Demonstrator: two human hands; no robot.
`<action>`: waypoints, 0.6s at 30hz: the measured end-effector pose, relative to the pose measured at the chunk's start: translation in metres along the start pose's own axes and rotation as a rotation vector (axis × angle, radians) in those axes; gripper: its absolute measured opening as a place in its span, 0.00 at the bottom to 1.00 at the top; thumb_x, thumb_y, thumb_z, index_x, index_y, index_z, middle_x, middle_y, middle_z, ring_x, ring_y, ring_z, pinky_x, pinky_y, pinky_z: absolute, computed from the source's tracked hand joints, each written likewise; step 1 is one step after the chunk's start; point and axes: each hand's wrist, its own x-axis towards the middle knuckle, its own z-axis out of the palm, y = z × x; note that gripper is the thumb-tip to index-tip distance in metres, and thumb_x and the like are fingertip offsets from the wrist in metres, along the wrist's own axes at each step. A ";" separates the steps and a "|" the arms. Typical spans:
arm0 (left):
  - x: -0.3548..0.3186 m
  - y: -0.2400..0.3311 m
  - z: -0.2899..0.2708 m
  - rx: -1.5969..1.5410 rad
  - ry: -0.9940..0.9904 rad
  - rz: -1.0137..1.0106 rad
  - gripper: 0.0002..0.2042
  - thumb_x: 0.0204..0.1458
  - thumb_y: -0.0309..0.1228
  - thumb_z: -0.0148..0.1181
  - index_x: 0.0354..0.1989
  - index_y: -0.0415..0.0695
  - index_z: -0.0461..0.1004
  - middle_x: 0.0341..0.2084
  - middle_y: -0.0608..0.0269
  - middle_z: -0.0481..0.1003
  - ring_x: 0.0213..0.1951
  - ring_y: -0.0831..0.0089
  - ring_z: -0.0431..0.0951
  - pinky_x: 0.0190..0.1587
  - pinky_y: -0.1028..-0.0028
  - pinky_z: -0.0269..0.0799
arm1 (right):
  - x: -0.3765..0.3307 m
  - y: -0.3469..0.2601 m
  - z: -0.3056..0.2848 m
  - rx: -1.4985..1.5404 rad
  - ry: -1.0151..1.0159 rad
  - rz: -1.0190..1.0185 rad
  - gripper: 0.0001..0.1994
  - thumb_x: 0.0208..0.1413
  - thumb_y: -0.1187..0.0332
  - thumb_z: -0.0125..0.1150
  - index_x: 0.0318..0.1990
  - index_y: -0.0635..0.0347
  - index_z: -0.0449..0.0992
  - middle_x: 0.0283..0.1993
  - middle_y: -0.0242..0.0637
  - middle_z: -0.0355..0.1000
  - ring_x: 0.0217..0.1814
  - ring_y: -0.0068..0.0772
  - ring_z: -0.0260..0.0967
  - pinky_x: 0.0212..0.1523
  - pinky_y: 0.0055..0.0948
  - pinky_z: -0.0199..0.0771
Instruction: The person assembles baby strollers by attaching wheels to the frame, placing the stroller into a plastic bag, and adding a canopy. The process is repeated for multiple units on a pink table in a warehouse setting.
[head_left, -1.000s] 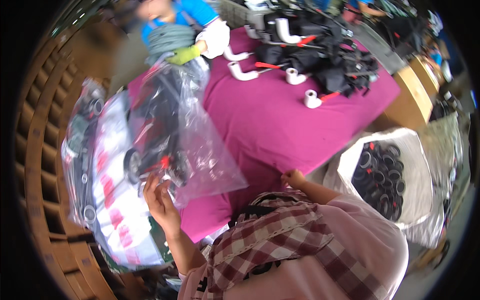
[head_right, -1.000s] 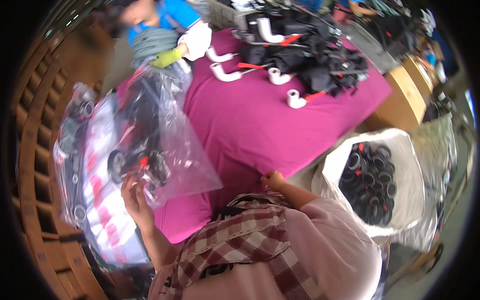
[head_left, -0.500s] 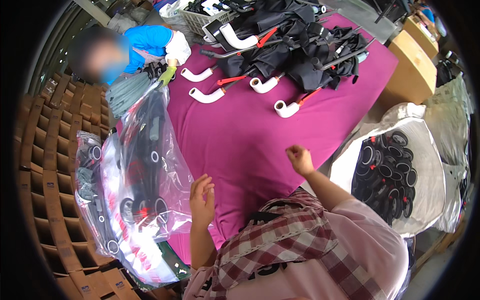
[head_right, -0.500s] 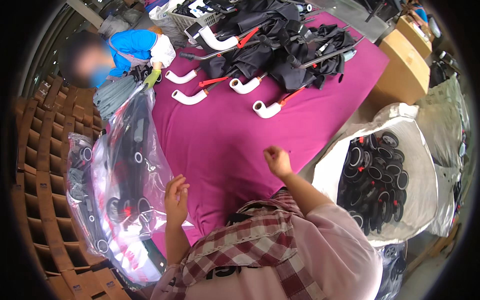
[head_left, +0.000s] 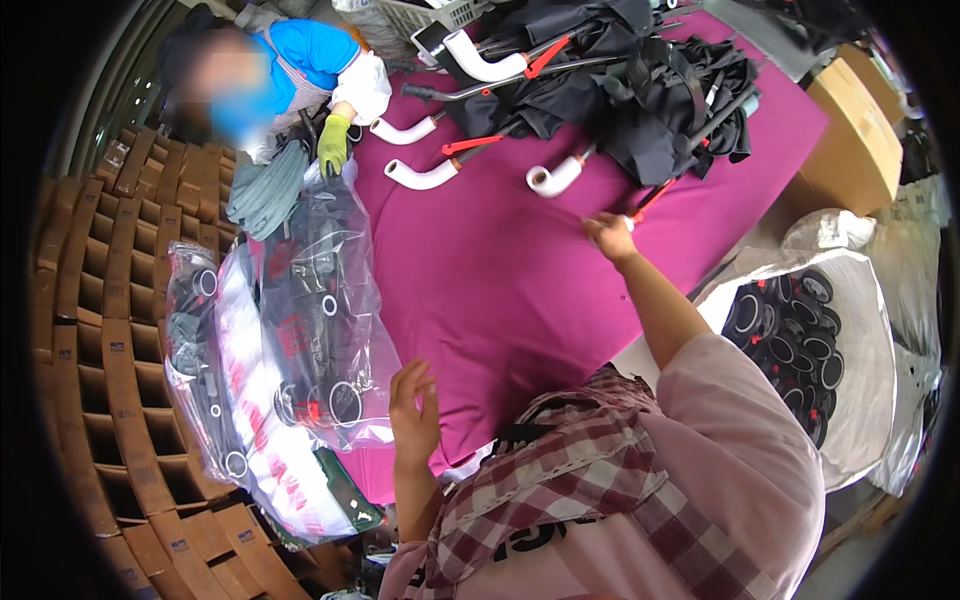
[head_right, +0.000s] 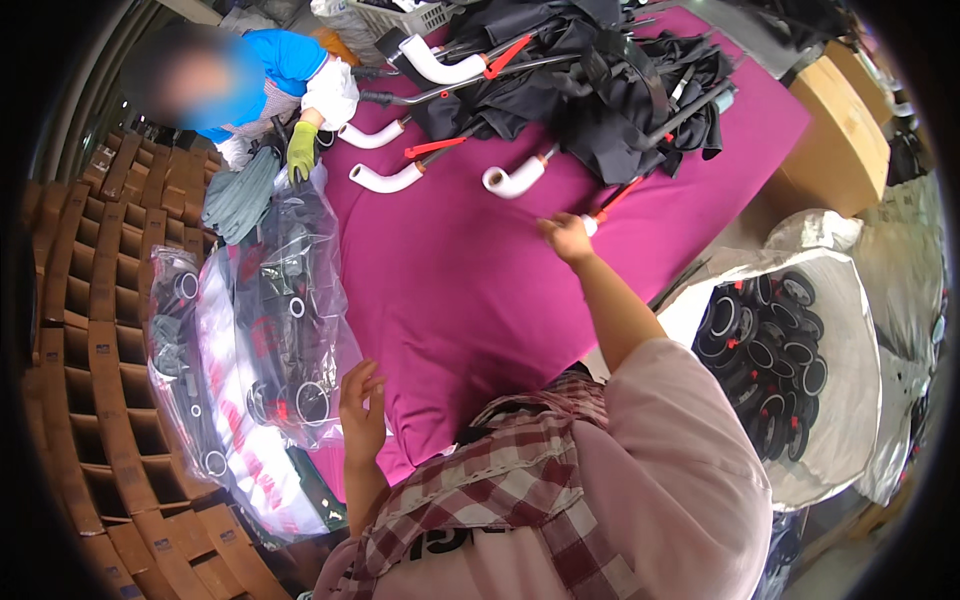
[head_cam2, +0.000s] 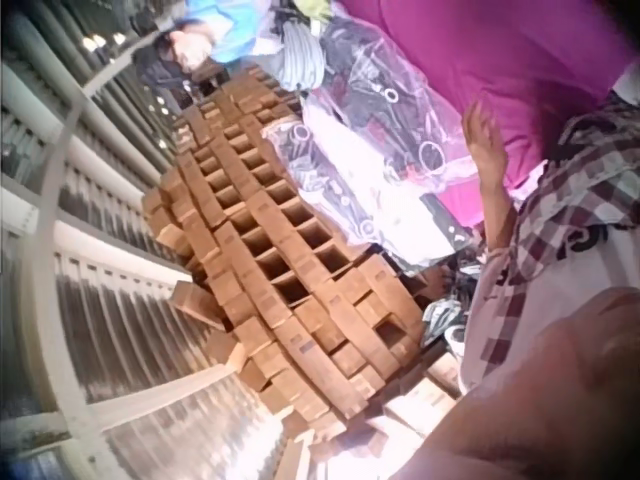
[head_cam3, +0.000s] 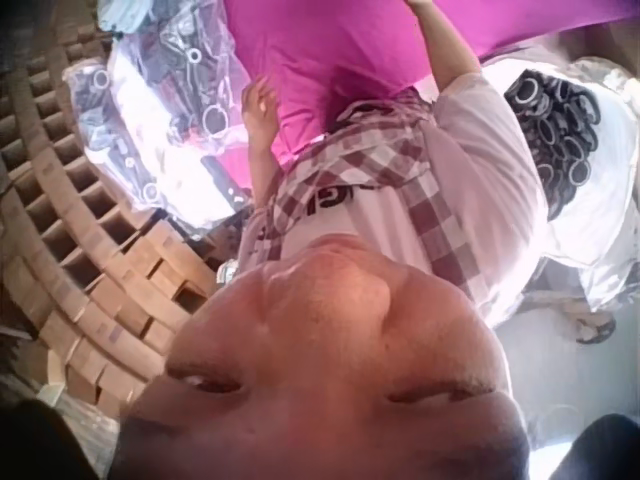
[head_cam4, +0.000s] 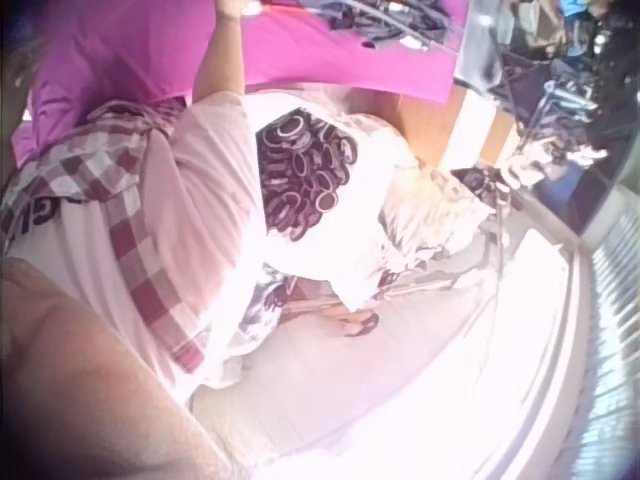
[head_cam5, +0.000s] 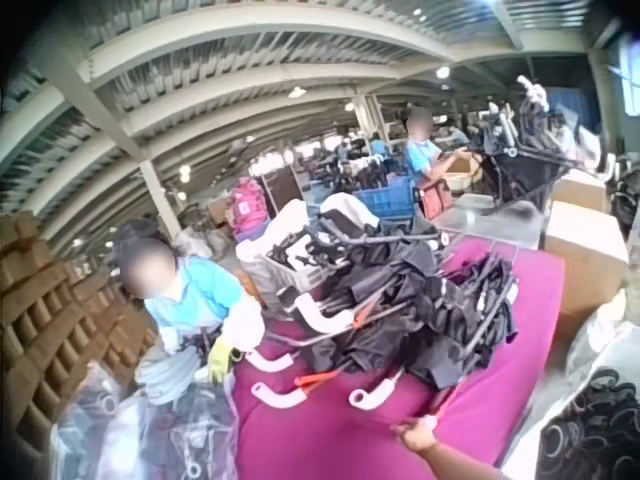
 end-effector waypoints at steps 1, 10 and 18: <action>-0.004 -0.004 -0.006 -0.020 0.003 0.018 0.18 0.57 0.17 0.53 0.57 0.37 0.71 0.56 0.47 0.69 0.46 0.60 0.81 0.49 0.67 0.78 | -0.010 0.026 -0.035 -0.396 0.070 -0.492 0.13 0.56 0.61 0.65 0.35 0.63 0.80 0.25 0.32 0.74 0.27 0.27 0.69 0.31 0.32 0.68; -0.056 -0.082 -0.047 -0.231 -0.001 0.115 0.13 0.60 0.21 0.53 0.53 0.37 0.73 0.49 0.50 0.74 0.43 0.64 0.81 0.47 0.69 0.77 | -0.195 0.020 -0.127 0.011 0.536 0.179 0.18 0.55 0.54 0.63 0.26 0.62 0.78 0.24 0.35 0.72 0.26 0.30 0.69 0.32 0.33 0.68; -0.028 -0.009 -0.049 -0.228 -0.125 0.430 0.13 0.62 0.23 0.54 0.54 0.37 0.74 0.47 0.55 0.76 0.47 0.67 0.81 0.50 0.71 0.75 | -0.331 0.039 0.132 -0.320 -0.210 -0.227 0.15 0.53 0.58 0.67 0.29 0.64 0.76 0.29 0.47 0.75 0.30 0.43 0.73 0.36 0.40 0.73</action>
